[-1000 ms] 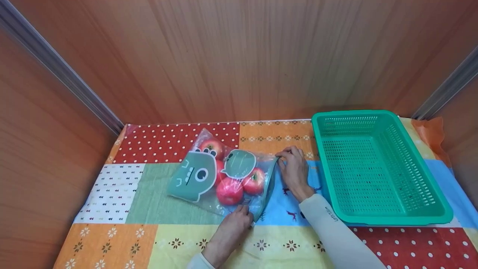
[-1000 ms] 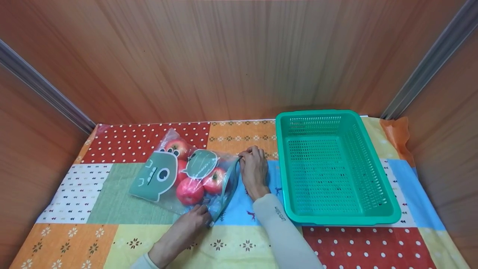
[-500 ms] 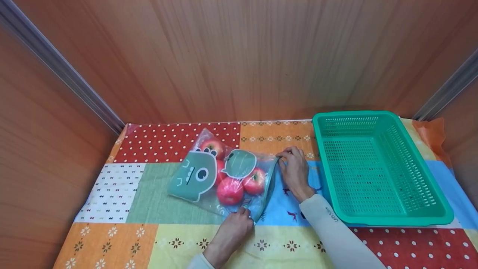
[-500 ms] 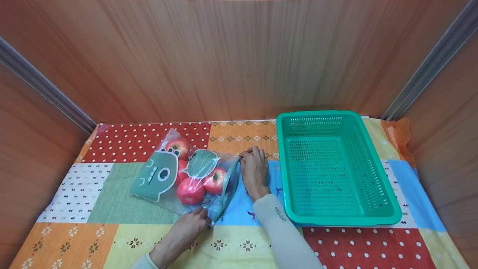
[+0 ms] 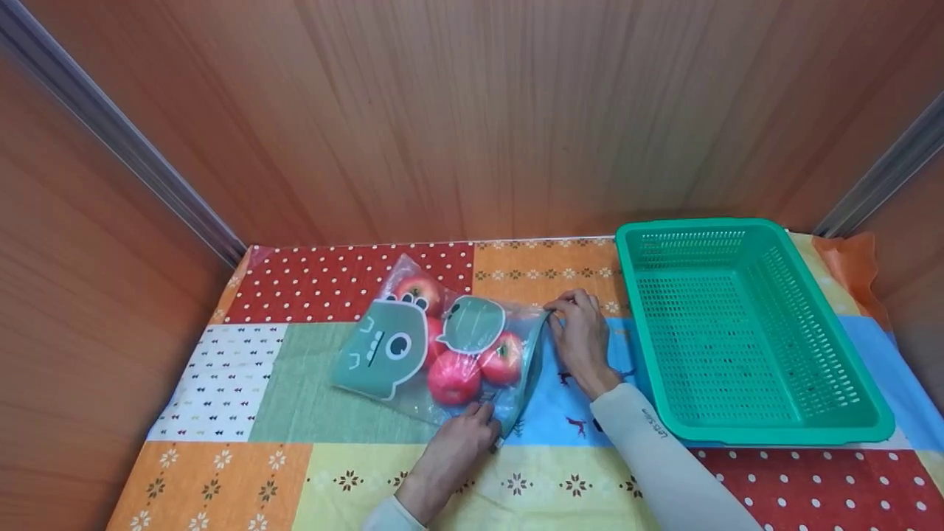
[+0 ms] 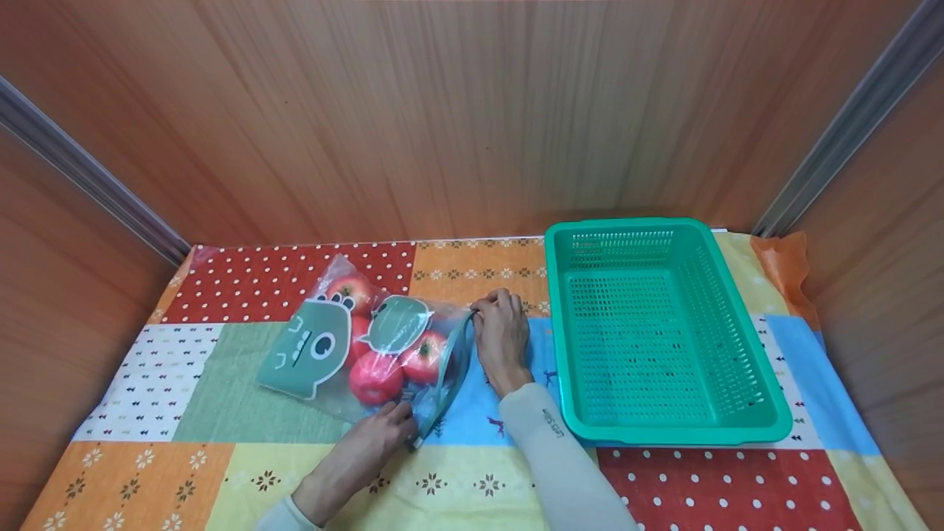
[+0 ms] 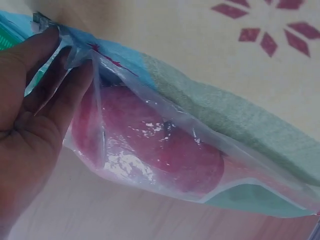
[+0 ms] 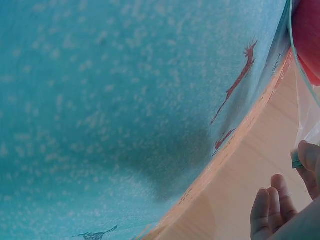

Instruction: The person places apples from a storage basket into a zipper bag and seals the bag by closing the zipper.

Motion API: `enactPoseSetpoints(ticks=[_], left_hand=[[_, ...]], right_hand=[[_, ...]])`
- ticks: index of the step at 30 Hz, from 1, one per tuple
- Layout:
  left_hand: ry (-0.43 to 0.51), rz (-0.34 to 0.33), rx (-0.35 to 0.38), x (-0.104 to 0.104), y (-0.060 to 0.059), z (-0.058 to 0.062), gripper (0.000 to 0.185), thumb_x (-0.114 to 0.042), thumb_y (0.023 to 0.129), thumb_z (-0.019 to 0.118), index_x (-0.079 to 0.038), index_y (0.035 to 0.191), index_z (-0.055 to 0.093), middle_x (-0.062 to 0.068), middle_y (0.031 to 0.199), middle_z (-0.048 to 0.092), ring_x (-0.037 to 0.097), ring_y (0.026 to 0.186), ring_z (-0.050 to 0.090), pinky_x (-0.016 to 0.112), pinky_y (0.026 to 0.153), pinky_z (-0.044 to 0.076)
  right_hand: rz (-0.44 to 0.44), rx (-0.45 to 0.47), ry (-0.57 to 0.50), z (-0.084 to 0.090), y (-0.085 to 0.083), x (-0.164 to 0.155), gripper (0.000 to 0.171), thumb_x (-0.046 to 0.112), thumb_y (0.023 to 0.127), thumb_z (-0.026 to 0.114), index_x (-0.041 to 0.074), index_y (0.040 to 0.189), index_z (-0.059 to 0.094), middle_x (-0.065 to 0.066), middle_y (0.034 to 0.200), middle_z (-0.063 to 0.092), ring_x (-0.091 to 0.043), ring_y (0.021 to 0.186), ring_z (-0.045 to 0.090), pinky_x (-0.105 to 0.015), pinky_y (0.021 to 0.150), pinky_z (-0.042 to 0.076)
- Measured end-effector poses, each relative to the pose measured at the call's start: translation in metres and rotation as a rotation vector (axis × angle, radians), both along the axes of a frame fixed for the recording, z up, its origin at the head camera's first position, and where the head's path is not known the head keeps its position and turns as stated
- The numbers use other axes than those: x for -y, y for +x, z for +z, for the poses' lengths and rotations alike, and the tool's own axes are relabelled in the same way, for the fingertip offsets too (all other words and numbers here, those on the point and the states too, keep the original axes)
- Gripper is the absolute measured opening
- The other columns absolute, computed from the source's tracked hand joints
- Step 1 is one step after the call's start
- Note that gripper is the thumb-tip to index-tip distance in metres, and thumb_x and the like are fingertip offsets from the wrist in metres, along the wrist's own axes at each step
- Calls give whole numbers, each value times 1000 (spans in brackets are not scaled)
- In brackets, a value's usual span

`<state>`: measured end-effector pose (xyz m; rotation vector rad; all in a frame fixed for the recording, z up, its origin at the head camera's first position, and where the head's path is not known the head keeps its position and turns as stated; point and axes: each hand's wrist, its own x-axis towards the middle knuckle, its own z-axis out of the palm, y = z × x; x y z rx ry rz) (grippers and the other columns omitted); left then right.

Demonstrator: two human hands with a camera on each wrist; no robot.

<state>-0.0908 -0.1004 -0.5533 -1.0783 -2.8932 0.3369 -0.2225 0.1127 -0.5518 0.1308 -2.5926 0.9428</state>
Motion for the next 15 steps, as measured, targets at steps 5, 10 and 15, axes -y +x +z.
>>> enactPoseSetpoints(ticks=[5, 10, 15], left_hand=[[-35, 29, 25, 1, -3, -1, 47, -10, 86, 88, -17, 129, 71, 6, 132, 66, 18, 121, 64, 30, 96, 59], [-65, 45, 55, 0, -7, 2, 48, -12, 86, 88, -17, 131, 70, 6, 132, 67, 18, 121, 64, 30, 99, 58], [95, 93, 184, 6, -6, 7, 43, -9, 90, 85, -15, 130, 69, 5, 137, 65, 19, 127, 61, 30, 101, 57]], right_hand=[[7, -5, -1, -1, 0, 0, 11, 9, 95, 79, 4, 104, 83, -13, 111, 67, -32, 107, 61, -48, 88, 57], [7, 6, 1, 0, 1, 1, 11, 9, 95, 79, 4, 104, 83, -13, 112, 67, -31, 107, 61, -48, 89, 57], [10, 6, 2, 1, 1, 2, 11, 10, 96, 78, 5, 105, 83, -12, 112, 67, -31, 107, 60, -46, 89, 57]])
